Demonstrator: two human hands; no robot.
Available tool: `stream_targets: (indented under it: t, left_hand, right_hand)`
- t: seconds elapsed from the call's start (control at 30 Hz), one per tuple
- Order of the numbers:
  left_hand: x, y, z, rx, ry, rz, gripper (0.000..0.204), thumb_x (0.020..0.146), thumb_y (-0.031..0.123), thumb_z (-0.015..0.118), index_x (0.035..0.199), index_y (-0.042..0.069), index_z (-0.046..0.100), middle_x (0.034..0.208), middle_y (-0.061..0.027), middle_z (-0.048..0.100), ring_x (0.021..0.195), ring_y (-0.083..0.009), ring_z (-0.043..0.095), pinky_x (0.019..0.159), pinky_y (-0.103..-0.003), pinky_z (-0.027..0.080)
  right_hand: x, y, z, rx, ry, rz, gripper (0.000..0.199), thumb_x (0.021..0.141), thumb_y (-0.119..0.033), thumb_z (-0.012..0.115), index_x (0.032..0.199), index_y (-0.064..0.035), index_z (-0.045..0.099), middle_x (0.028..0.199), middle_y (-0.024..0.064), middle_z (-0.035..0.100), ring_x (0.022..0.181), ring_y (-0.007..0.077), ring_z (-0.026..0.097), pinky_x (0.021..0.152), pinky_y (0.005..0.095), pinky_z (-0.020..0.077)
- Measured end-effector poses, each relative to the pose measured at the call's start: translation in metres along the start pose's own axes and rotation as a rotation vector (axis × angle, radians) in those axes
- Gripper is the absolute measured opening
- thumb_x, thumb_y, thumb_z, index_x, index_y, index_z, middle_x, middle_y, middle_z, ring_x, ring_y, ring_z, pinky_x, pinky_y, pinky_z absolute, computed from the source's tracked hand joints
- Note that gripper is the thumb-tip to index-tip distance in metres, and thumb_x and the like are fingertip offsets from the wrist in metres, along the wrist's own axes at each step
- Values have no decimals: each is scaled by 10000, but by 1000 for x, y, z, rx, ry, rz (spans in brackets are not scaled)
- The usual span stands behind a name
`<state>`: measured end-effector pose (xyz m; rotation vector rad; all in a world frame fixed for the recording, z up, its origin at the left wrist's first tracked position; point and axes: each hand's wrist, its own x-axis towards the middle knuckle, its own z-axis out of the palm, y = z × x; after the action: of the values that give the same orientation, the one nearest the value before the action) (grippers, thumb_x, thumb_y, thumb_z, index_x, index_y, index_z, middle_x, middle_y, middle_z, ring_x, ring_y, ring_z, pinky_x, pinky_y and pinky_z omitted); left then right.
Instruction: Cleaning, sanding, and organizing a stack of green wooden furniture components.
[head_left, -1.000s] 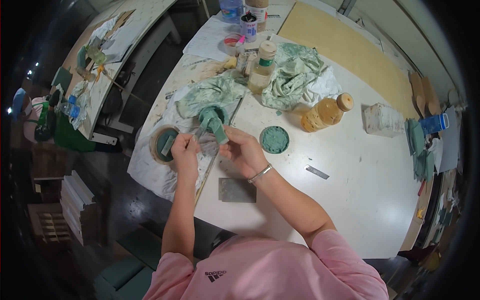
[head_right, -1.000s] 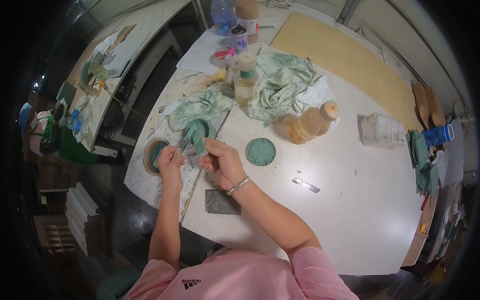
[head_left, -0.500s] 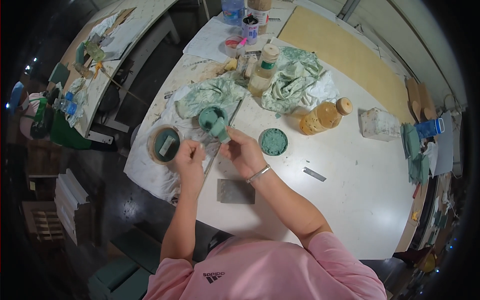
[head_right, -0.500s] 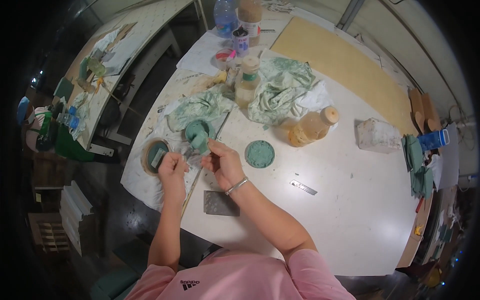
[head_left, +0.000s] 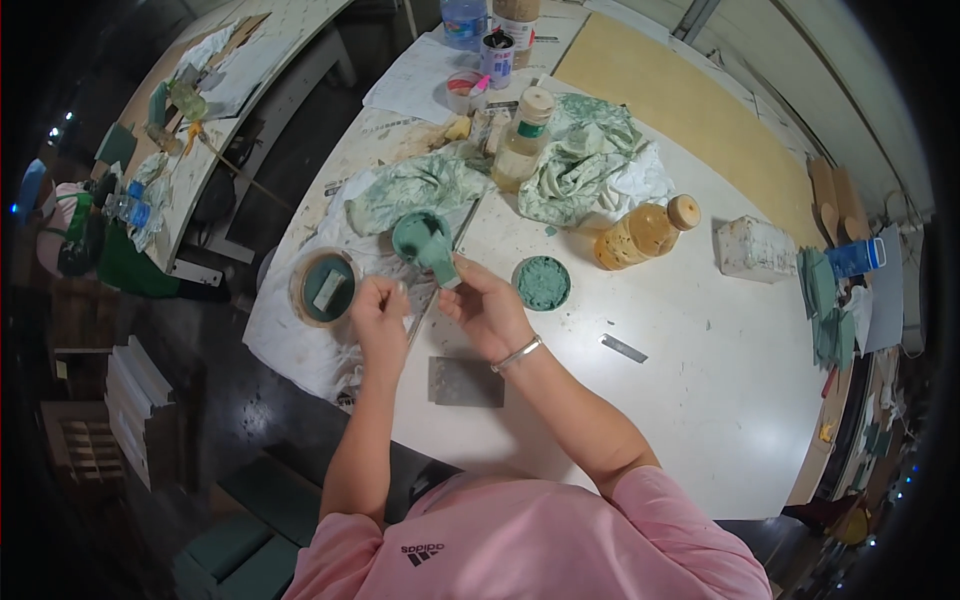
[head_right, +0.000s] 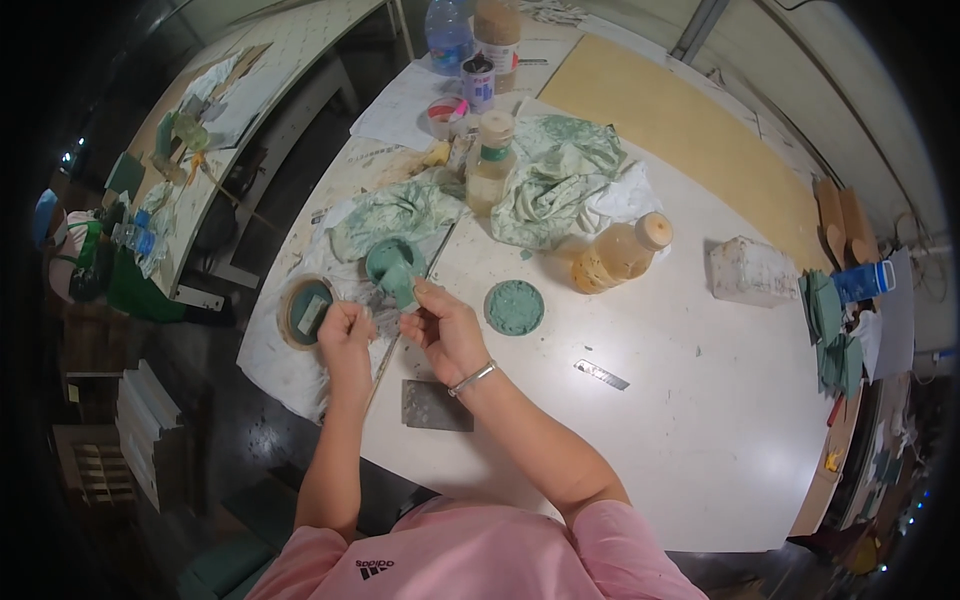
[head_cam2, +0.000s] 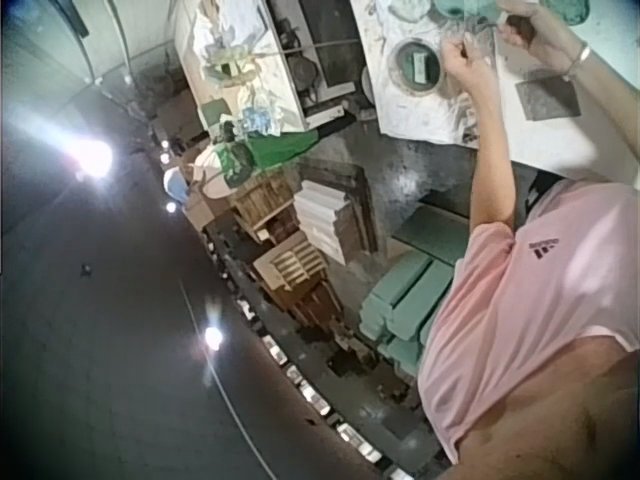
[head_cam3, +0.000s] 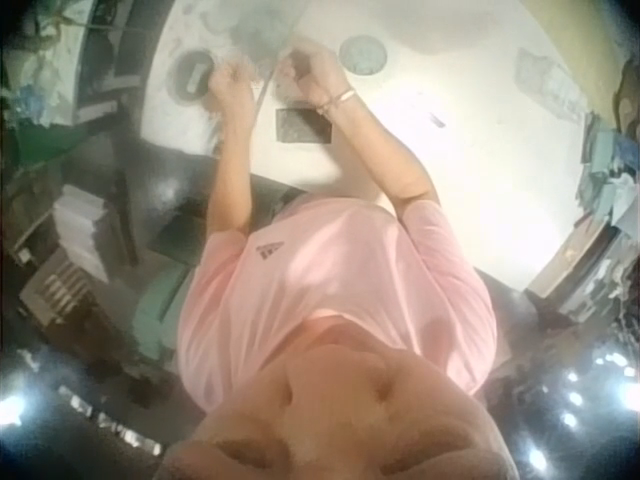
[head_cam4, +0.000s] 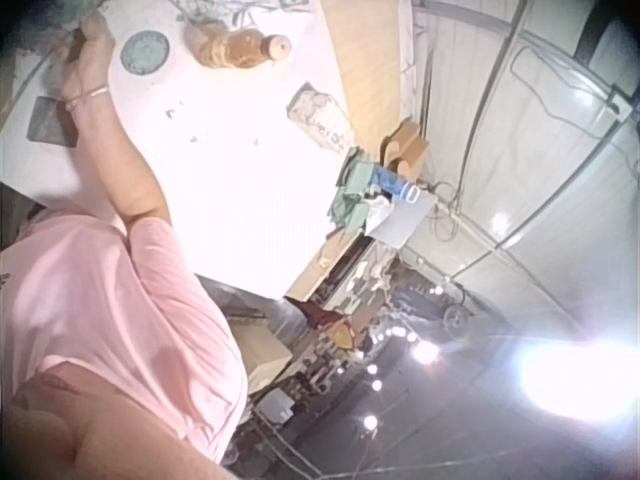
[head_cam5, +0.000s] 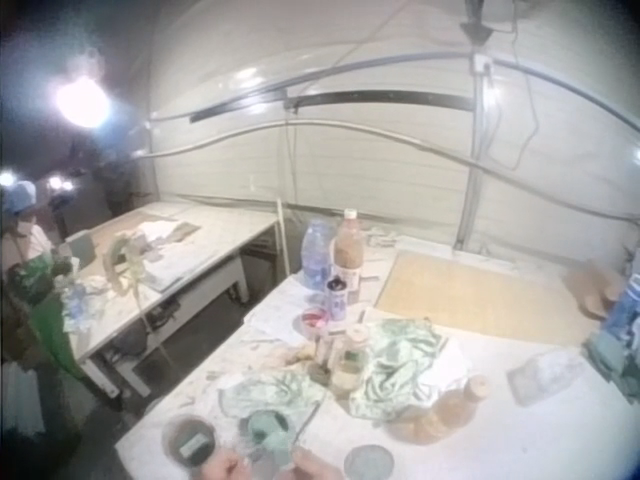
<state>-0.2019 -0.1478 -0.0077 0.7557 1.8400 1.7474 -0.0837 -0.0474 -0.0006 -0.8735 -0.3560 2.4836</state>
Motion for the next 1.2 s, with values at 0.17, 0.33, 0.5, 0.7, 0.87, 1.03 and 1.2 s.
stream_targets:
  t: [0.17, 0.33, 0.5, 0.7, 0.87, 1.03, 1.2]
  left_hand:
    - [-5, 12, 2, -10, 4, -39, 77, 915, 2, 538, 840, 21, 528, 686, -2, 520, 614, -61, 465, 579, -200, 358]
    - [-4, 0, 0, -28, -28, -11, 81, 912, -6, 537, 838, 25, 528, 681, 1, 522, 602, -55, 461, 563, -198, 354]
    - [-6, 13, 6, -36, 0, -39, 82, 905, -13, 539, 832, 24, 527, 679, 1, 519, 608, -54, 461, 571, -194, 353]
    - [-2, 10, 1, -42, -14, -22, 86, 899, -25, 535, 829, 23, 524, 681, 0, 516, 611, -54, 458, 574, -192, 350]
    - [-17, 20, 5, -35, -48, -17, 93, 895, -30, 542, 821, 22, 522, 681, 2, 522, 617, -54, 465, 582, -193, 354]
    - [5, 4, 5, -37, -23, 16, 113, 900, -10, 565, 796, 20, 530, 669, 7, 518, 595, -56, 444, 566, -207, 361]
    - [42, -12, -8, -55, 6, -15, 113, 904, -1, 565, 797, 13, 531, 655, -6, 525, 579, -69, 452, 555, -220, 364]
  right_hand:
    - [0, 0, -3, 35, 22, -7, 260, 957, -179, 539, 1167, -36, 595, 968, 50, 620, 733, 134, 580, 696, 257, 526]
    - [-4, -6, 0, 13, 36, 6, 271, 957, -173, 537, 1181, -29, 587, 979, 56, 618, 731, 131, 585, 689, 249, 527]
    - [-5, -4, -8, 86, -43, 1, 293, 944, -155, 544, 1199, -13, 577, 958, 56, 619, 734, 135, 594, 689, 247, 527]
    - [-10, -5, -3, 44, -74, 20, 295, 939, -143, 536, 1199, -10, 578, 954, 60, 623, 732, 133, 594, 688, 249, 530]
    - [-1, -6, -12, 91, -65, 29, 318, 938, -140, 538, 1225, -4, 563, 936, 67, 634, 718, 139, 608, 681, 260, 545]
    - [-9, -6, -12, 64, -101, 15, 348, 935, -139, 549, 1255, -1, 550, 938, 49, 644, 723, 131, 621, 665, 273, 559]
    - [-31, -1, -13, 90, -209, 79, 376, 939, -150, 539, 1285, -3, 528, 984, 66, 614, 766, 133, 585, 705, 250, 511]
